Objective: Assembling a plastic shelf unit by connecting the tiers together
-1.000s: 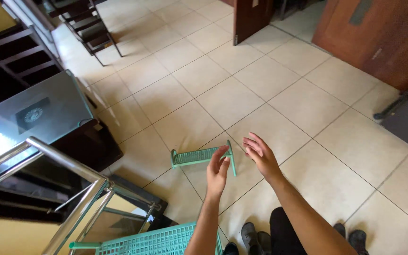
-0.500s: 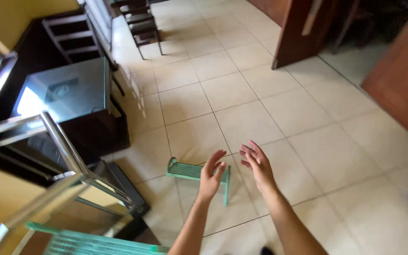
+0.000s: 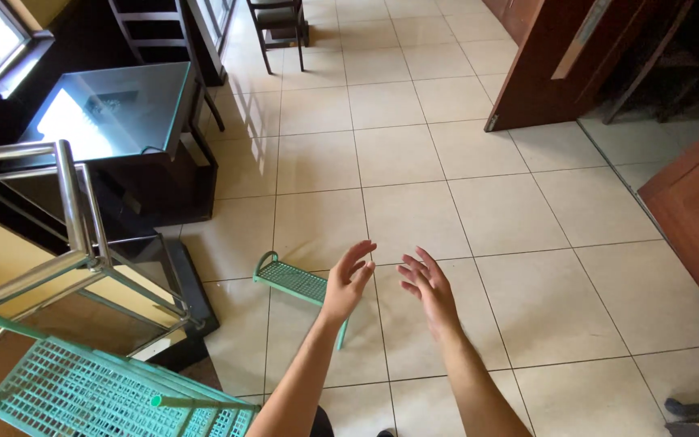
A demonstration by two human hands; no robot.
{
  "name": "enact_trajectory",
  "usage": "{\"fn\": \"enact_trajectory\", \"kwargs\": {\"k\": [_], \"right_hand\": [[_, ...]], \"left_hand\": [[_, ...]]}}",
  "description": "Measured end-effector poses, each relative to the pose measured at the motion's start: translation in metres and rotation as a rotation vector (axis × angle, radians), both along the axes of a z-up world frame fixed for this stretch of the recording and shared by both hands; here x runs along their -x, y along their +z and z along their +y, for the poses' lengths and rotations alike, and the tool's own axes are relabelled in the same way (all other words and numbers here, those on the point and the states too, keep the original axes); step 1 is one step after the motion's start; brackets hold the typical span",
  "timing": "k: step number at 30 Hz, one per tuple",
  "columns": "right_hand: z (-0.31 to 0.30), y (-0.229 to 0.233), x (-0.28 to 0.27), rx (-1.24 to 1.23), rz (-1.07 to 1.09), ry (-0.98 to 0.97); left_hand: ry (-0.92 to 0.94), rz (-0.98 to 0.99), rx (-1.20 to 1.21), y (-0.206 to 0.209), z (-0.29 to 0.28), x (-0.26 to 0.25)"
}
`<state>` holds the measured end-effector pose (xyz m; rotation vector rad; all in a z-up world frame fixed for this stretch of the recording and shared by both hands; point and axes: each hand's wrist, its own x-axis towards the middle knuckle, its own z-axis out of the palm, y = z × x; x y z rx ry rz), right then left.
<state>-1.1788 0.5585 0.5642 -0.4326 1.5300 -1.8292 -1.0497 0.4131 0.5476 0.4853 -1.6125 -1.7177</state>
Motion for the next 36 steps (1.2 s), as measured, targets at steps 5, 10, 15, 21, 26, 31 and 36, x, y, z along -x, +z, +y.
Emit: {"fn": "enact_trajectory", "kwargs": {"k": [5,10,15,21,26,31,36], "right_hand": [[-0.003,-0.007,0.032,0.029,0.018,0.012],[-0.029,-0.012,0.046,0.049,0.037,0.028],[-0.078,-0.025,0.054,0.002,0.082,0.121],[-0.154,-0.054,0.051,-0.013,0.084,0.197],[-0.202,-0.075,0.039,-0.016,0.020,0.262],[-0.235,-0.058,0.020,-0.082,-0.009,0.371],[-0.258,-0.093,0.062,0.001,-0.009,0.469]], "left_hand": [[-0.019,0.010,0.018,0.004,0.001,0.026],[-0.022,0.029,0.043,0.002,-0.021,0.037],[0.020,0.084,0.023,-0.026,-0.070,0.049],[0.057,0.118,-0.010,-0.040,-0.118,0.029],[0.152,0.118,-0.050,-0.055,-0.149,0.023],[0.236,0.055,-0.010,-0.052,-0.161,0.020],[0.380,0.087,-0.004,-0.084,-0.170,0.035]]}}
